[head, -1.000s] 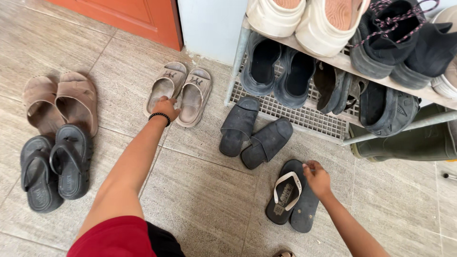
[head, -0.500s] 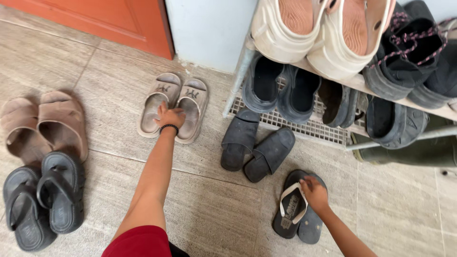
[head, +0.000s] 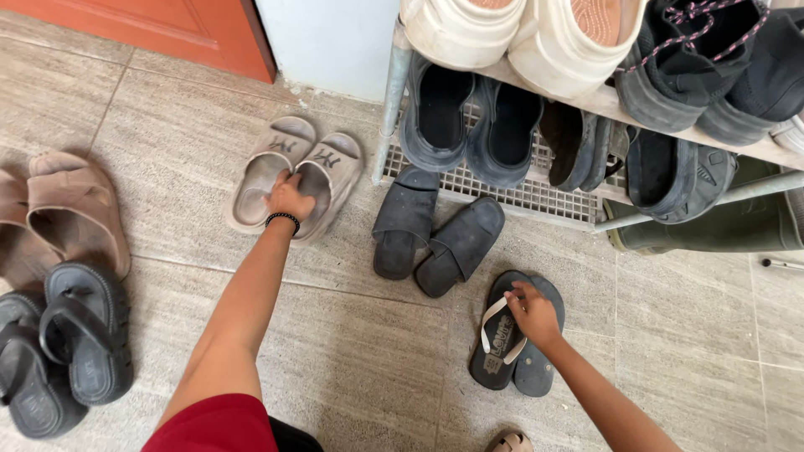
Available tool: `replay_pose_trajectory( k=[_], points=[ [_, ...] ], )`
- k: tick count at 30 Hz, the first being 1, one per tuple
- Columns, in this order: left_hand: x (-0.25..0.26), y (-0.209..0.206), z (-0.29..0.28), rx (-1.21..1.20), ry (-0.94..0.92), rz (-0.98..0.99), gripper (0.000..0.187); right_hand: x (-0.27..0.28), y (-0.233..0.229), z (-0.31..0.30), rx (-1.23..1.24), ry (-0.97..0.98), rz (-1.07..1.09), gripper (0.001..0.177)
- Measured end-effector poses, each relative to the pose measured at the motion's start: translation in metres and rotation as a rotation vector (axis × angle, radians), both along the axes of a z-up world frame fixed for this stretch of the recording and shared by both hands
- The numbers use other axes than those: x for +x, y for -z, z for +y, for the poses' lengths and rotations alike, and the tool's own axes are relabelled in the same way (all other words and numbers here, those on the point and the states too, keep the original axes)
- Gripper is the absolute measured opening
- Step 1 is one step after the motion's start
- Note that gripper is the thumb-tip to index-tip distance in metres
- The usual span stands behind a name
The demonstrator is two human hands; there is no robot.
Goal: The person picks up various pairs of shoes and sandals from the floor, aligns them, and places them onto a multi-tier shoe rack. The person handles black sandals, beige slides, and flip-flops, arranging them in pairs on the rack shelves.
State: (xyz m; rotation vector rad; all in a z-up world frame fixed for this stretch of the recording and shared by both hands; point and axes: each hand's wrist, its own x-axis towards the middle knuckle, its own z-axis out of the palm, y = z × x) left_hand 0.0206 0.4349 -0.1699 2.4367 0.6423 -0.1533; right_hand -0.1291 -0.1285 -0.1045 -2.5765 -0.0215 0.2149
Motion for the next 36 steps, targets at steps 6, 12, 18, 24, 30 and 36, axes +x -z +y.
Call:
replay_pose_trajectory(
  k=[6, 12, 18, 24, 30, 36],
  points=[
    [-0.024, -0.015, -0.006, -0.084, 0.114, -0.255, 0.063, 0.003, -0.010, -0.011, 0.001, -0.048, 0.016, 0.044],
    [-0.095, -0.051, -0.018, -0.100, 0.174, -0.152, 0.071, 0.004, -0.021, 0.004, 0.057, -0.131, 0.027, 0.045],
    [-0.158, -0.077, -0.069, -0.191, 0.399, 0.099, 0.078, 0.019, -0.027, 0.028, 0.159, -0.174, 0.043, 0.047],
    [-0.198, -0.081, -0.145, -0.185, 0.741, 0.065, 0.079, 0.018, -0.032, 0.031, 0.449, -0.028, 0.289, 0.059],
    [-0.196, -0.076, -0.195, -0.264, 0.920, 0.026, 0.074, 0.000, -0.016, 0.016, 0.413, 0.008, 0.433, 0.063],
    [-0.185, -0.051, -0.219, -0.246, 0.995, 0.148, 0.074, 0.002, 0.007, 0.002, 0.463, 0.188, 0.472, 0.063]
  ],
)
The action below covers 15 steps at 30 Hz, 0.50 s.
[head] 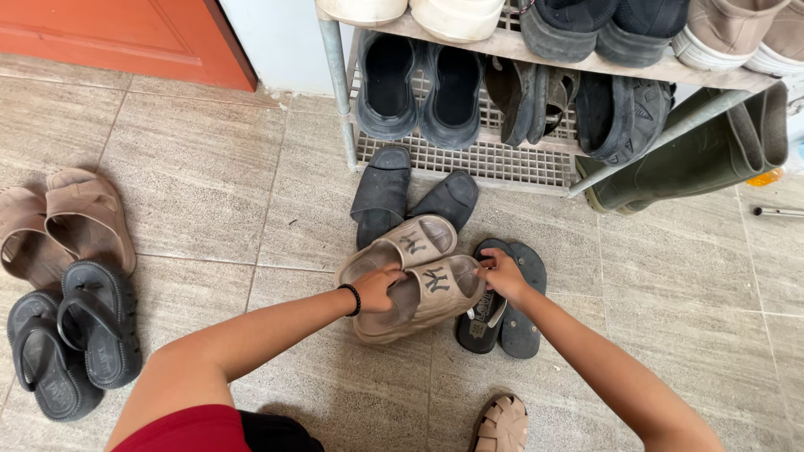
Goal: The person picks up various pairs of shoes and sandals from the floor, aligns them, and places them onto a multi-tier shoe rack. The person handles black sandals, beige slides, and flip-flops, arranging them in pairs on the rack shelves.
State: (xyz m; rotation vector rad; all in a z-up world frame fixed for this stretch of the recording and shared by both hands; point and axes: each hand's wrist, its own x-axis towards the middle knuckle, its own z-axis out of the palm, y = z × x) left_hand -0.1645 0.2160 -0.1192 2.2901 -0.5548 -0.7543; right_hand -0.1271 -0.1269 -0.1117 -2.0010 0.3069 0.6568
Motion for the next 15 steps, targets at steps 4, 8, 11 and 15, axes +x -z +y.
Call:
replay_pose_trajectory(
  k=[4, 8, 11, 15],
  points=[
    [0.002, 0.018, -0.005, 0.001, 0.036, 0.036, 0.063, 0.001, 0.014, 0.001, -0.024, -0.030, 0.027, 0.063],
    [0.012, 0.031, -0.003, -0.084, -0.044, 0.140, 0.049, 0.003, 0.023, 0.002, -0.054, -0.050, 0.036, 0.065],
    [0.020, 0.038, -0.003, -0.243, -0.151, 0.194, 0.038, 0.002, 0.021, 0.002, -0.091, -0.094, 0.009, 0.063],
    [0.029, 0.037, -0.008, -0.546, -0.301, 0.338, 0.047, -0.005, 0.013, 0.006, -0.153, -0.196, -0.030, 0.049]
  ],
)
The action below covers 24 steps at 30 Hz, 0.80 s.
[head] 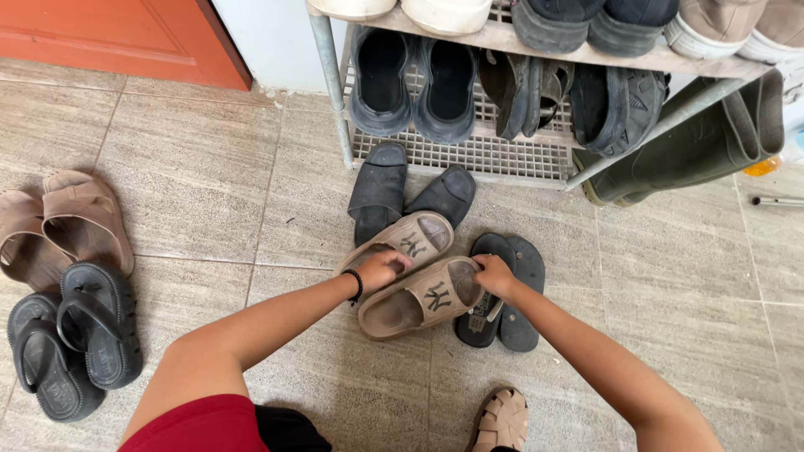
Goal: The person picks up various pairs of shoes and sandals from the floor, aligns them, and places them onto a multi-tier shoe rack. The person handles black sandals, beige slides, and flip-flops, arranging them in pairs on the rack shelves.
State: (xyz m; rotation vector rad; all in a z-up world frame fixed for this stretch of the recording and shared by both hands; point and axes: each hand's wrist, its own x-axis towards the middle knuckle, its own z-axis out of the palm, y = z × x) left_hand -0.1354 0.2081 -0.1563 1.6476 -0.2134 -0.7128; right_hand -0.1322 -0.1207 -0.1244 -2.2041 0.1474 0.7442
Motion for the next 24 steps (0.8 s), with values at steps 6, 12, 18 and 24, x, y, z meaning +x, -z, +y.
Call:
replay_pose_trajectory(
  k=[6, 12, 18, 24],
  points=[
    [0.005, -0.018, -0.007, 0.158, -0.139, 0.081, 0.041, -0.005, -0.025, 0.002, 0.065, -0.081, -0.028, 0.041],
    [0.027, -0.047, 0.013, 0.106, -0.289, -0.039, 0.045, -0.001, -0.054, -0.024, 0.082, -0.170, -0.179, 0.045],
    [0.035, -0.078, 0.025, 0.029, -0.412, -0.158, 0.045, 0.006, -0.082, -0.055, 0.194, -0.055, -0.257, 0.047],
    [0.054, -0.102, 0.037, 0.119, -0.537, -0.144, 0.042, 0.012, -0.125, -0.069, 0.045, -0.147, -0.414, 0.044]
  ],
)
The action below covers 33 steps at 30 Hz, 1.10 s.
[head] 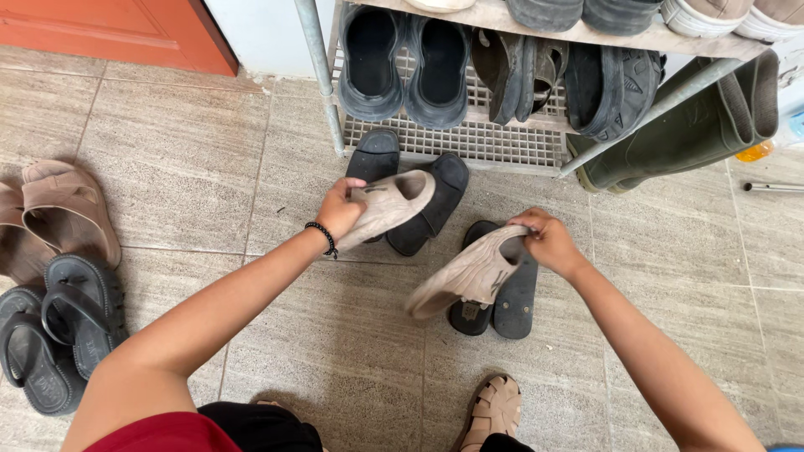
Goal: The person picks up various pairs of shoes and sandals from the floor, aligns them, and places them onto a multi-tier shoe rack. The person handles black sandals, beige slides, and flip-flops, arranging them in pairs on the rack shelves.
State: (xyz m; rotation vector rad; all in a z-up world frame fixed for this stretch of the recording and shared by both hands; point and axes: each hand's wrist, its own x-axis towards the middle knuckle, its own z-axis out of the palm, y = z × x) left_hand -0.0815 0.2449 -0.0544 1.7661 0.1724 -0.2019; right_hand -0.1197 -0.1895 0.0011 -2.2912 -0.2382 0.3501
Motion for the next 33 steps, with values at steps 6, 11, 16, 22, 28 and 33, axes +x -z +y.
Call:
replay_pose_trajectory(
  k=[6, 11, 16, 22, 28, 33],
  points=[
    [-0.002, -0.002, 0.029, 0.167, -0.350, -0.017, 0.027, 0.016, -0.031, -0.054, -0.052, 0.298, 0.285, 0.039],
    [0.012, 0.010, 0.045, -0.043, -0.425, 0.017, 0.037, 0.022, -0.044, -0.070, 0.341, 0.263, 0.156, 0.042],
    [0.011, 0.019, 0.021, -0.184, -0.387, 0.098, 0.054, 0.038, -0.012, 0.015, 0.092, 0.054, -0.103, 0.052],
    [0.000, 0.011, -0.021, -0.205, -0.122, 0.071, 0.084, -0.024, 0.051, 0.135, -0.216, 0.107, -0.150, 0.072],
    [-0.028, 0.032, -0.033, 0.119, 0.039, 0.021, 0.105, -0.147, 0.091, 0.178, -0.496, 0.031, -0.027, 0.103],
    [-0.076, 0.063, -0.023, 0.421, -0.107, -0.214, 0.100, -0.190, 0.129, 0.193, -0.239, 0.186, -0.270, 0.090]
  ],
)
